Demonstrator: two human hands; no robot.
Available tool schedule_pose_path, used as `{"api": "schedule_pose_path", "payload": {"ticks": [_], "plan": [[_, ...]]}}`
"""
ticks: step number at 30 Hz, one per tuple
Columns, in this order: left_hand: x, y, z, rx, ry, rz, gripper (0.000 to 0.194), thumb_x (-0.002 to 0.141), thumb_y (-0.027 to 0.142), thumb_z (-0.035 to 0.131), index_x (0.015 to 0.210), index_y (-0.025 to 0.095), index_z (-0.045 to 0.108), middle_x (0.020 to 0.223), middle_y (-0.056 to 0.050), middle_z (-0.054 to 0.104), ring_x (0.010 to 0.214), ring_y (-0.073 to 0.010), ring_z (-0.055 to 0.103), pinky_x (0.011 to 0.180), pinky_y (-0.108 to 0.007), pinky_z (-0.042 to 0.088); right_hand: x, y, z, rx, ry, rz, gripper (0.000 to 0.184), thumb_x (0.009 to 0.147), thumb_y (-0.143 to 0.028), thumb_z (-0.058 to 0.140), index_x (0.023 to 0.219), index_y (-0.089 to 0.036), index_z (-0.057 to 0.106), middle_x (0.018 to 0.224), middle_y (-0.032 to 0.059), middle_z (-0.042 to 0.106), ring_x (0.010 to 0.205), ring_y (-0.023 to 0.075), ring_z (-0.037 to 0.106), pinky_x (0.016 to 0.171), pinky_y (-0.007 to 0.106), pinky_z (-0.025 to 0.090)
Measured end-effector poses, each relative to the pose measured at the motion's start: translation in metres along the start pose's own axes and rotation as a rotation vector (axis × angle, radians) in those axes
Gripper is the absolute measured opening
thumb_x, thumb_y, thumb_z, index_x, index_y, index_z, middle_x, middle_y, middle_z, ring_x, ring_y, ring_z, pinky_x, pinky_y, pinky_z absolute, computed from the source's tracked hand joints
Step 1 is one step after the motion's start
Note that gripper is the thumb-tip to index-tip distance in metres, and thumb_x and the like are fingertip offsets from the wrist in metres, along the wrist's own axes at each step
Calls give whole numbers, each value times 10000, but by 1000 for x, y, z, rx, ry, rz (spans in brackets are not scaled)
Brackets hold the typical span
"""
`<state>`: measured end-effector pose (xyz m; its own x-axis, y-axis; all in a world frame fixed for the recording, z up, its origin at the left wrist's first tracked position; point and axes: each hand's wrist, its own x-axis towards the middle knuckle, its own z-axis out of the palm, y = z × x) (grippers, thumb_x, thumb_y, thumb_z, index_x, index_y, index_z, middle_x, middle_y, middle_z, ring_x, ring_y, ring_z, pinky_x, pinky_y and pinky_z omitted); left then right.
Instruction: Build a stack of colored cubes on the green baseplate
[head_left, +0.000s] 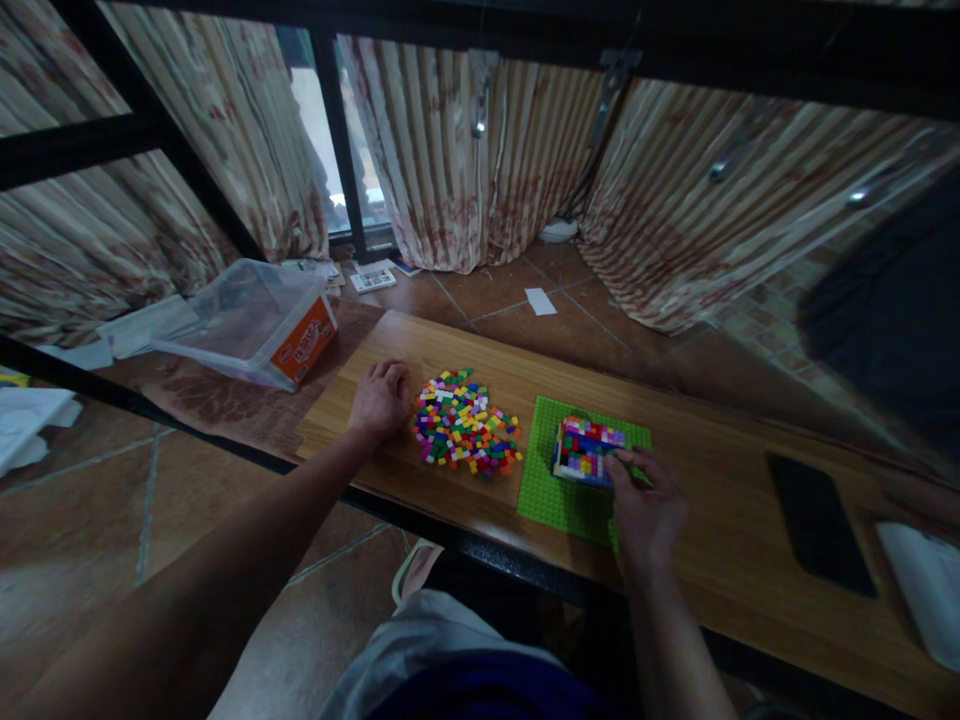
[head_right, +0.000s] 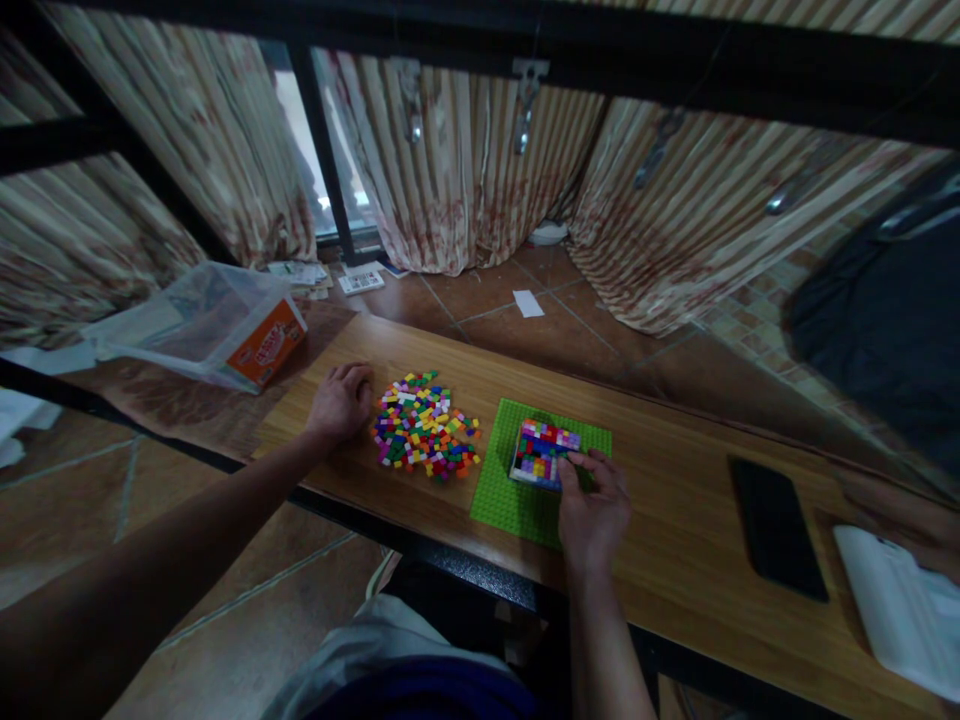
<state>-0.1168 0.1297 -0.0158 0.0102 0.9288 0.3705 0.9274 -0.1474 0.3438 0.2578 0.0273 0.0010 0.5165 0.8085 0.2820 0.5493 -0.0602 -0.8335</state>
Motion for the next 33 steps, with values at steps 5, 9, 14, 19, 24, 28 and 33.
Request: {"api": "schedule_pose_path", "payload": {"ticks": [5, 9, 14, 19, 24, 28, 33], "plan": [[0, 1, -2, -3, -3, 9, 271, 869, 170, 461, 1069, 157, 643, 1174, -141, 648, 1118, -293, 570, 1024, -447, 465, -2, -6, 7, -63, 61, -15, 371, 748, -510, 681, 835, -154, 739, 1063, 148, 672, 1044, 276, 606, 973, 478, 429], [0, 2, -2, -1, 0, 12, 273, 864, 165, 464, 1073, 158, 641, 1174, -137, 651, 1114, -292, 568, 1023, -449, 466, -1, -4, 8, -42, 63, -17, 388, 746, -525, 679, 833, -153, 744, 1041, 145, 677, 1019, 272, 613, 953, 467, 442], [0, 2, -2, 16, 2, 5, 278, 866, 165, 460, 1075, 145, 641, 1191, -154, 647, 1109, -306, 567, 1019, -462, 466, -1, 2, 5, -8, 23, 5, 384, 735, -525, 688, 850, -164, 754, 1046, 132, 691, 1029, 272, 621, 951, 469, 446], [0, 3, -3, -2, -13, 0, 271, 862, 165, 466, 1069, 158, 641, 1188, -145, 645, 1108, -301, 572, 1014, -468, 464, -1, 2, 2, 54, 43, 69, 386, 754, -523, 666, 839, -154, 741, 1008, 123, 700, 973, 262, 643, 878, 426, 483], [0, 3, -3, -20, -8, -4, 268, 864, 167, 460, 1061, 164, 641, 1174, -148, 649, 1111, -307, 570, 1013, -482, 463, 3, 0, 3, 27, 81, 78, 409, 764, -551, 643, 856, -158, 714, 963, 110, 703, 915, 244, 636, 797, 375, 488], [0, 2, -3, -3, -6, 8, 269, 866, 172, 458, 1065, 159, 639, 1183, -146, 647, 1108, -304, 570, 1023, -469, 461, 7, 0, 7, 11, 83, 65, 473, 776, -582, 623, 937, -143, 697, 950, 122, 698, 876, 239, 630, 771, 368, 483], [0, 3, -2, 13, 2, 10, 270, 868, 168, 455, 1059, 165, 645, 1179, -136, 651, 1095, -297, 577, 1006, -457, 474, 10, 3, 11, -40, 78, 92, 531, 756, -612, 648, 963, -124, 682, 957, 135, 681, 863, 242, 620, 759, 370, 474]]}}
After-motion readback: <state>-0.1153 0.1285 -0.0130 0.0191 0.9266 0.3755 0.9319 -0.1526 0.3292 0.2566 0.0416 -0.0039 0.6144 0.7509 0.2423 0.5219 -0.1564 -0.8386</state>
